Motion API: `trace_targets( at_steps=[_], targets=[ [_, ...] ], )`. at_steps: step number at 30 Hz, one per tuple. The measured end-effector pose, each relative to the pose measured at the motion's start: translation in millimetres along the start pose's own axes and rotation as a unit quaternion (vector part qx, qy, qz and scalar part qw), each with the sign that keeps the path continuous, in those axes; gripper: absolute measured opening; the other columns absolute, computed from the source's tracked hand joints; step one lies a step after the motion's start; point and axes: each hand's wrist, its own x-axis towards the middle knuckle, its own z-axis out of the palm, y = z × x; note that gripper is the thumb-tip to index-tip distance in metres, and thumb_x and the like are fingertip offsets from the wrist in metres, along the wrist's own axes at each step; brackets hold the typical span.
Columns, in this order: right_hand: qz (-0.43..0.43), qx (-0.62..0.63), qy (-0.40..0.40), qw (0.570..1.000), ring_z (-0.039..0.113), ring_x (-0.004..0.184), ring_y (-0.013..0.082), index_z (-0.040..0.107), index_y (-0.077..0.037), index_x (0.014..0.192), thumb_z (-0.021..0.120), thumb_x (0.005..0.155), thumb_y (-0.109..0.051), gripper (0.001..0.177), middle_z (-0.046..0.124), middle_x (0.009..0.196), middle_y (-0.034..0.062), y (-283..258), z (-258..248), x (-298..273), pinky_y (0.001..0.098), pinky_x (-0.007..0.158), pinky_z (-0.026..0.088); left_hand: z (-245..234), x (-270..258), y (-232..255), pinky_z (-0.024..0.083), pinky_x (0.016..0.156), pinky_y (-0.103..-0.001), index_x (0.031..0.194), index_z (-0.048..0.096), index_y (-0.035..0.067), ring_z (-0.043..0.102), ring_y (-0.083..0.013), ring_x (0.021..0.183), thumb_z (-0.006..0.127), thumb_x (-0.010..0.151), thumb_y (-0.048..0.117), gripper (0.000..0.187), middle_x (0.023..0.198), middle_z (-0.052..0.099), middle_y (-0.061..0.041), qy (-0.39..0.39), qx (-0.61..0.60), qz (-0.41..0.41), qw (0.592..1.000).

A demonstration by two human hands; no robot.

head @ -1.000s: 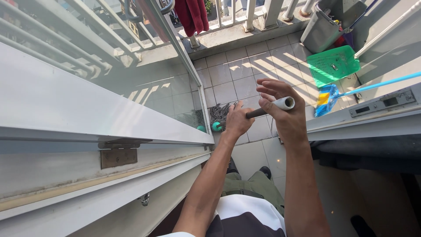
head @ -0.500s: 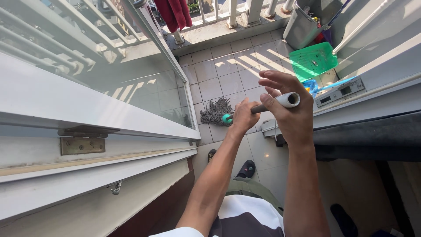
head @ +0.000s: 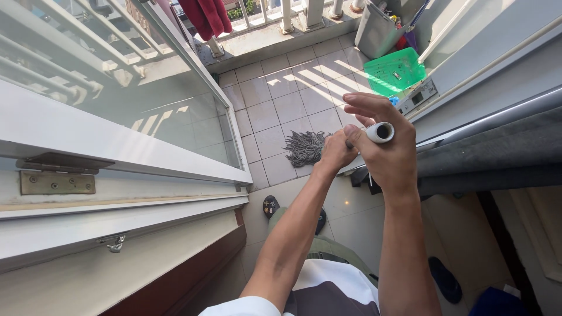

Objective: Repairing a mop by attempting to reattach the handle to the mop head on a balcony.

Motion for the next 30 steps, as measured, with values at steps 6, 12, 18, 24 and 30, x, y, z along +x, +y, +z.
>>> trace_targets(
  at_steps=[6,12,18,24,30],
  targets=[
    [0.002,-0.005,-0.004,1.0,0.067,0.127,0.0214,0.067,-0.008,0.123,0.069,0.093,0.006,0.032,0.068,0.133,0.008,4.5,-4.0,-7.1,0.0446,0.117,0.054,-8.3,-23.2,25.2,0.052,0.09,-0.056,0.109,0.069,0.01,0.066,-0.0451,0.109,0.062,0.091,0.036,0.033,0.11,0.072,-0.021,0.005,-0.024,0.015,1.0],
    [-0.011,0.03,0.006,0.999,0.063,0.133,0.0229,0.068,-0.006,0.117,0.07,0.093,0.007,0.027,0.069,0.132,0.0092,5.0,2.2,-11.9,0.0476,0.123,0.049,5.9,-21.8,2.3,0.05,0.1,-0.053,0.117,0.067,0.011,0.062,-0.0405,0.118,0.066,0.088,0.031,0.035,0.121,0.071,-0.017,0.06,0.023,0.043,0.997],
    [-0.014,0.121,0.048,0.991,0.061,0.136,0.0236,0.068,-0.007,0.118,0.071,0.093,0.009,0.03,0.068,0.132,0.0099,13.2,22.6,-17.2,0.0498,0.128,0.044,6.6,-28.6,-32.4,0.048,0.105,-0.052,0.126,0.072,0.026,0.055,-0.0415,0.128,0.072,0.077,0.018,0.049,0.147,0.055,-0.015,0.085,0.089,0.079,0.989],
    [-0.016,0.146,0.06,0.987,0.06,0.136,0.0239,0.068,-0.008,0.119,0.073,0.094,0.007,0.029,0.067,0.134,0.011,18.0,46.1,-35.5,0.0496,0.13,0.043,-6.4,-48.8,-60.9,0.037,0.11,-0.06,0.124,0.072,0.031,0.047,-0.0479,0.135,0.075,0.078,0.015,0.049,0.152,0.051,-0.017,0.091,0.108,0.083,0.987],
    [0.004,0.16,0.086,0.983,0.061,0.132,0.0233,0.067,-0.006,0.12,0.074,0.095,0.007,0.03,0.067,0.135,0.0129,20.4,60.3,-51.5,0.0423,0.122,0.046,-23.8,-66.2,-80.8,0.03,0.114,-0.065,0.12,0.075,0.033,0.044,-0.0479,0.139,0.077,0.076,0.014,0.048,0.154,0.048,-0.017,0.092,0.117,0.076,0.986]
  ],
)
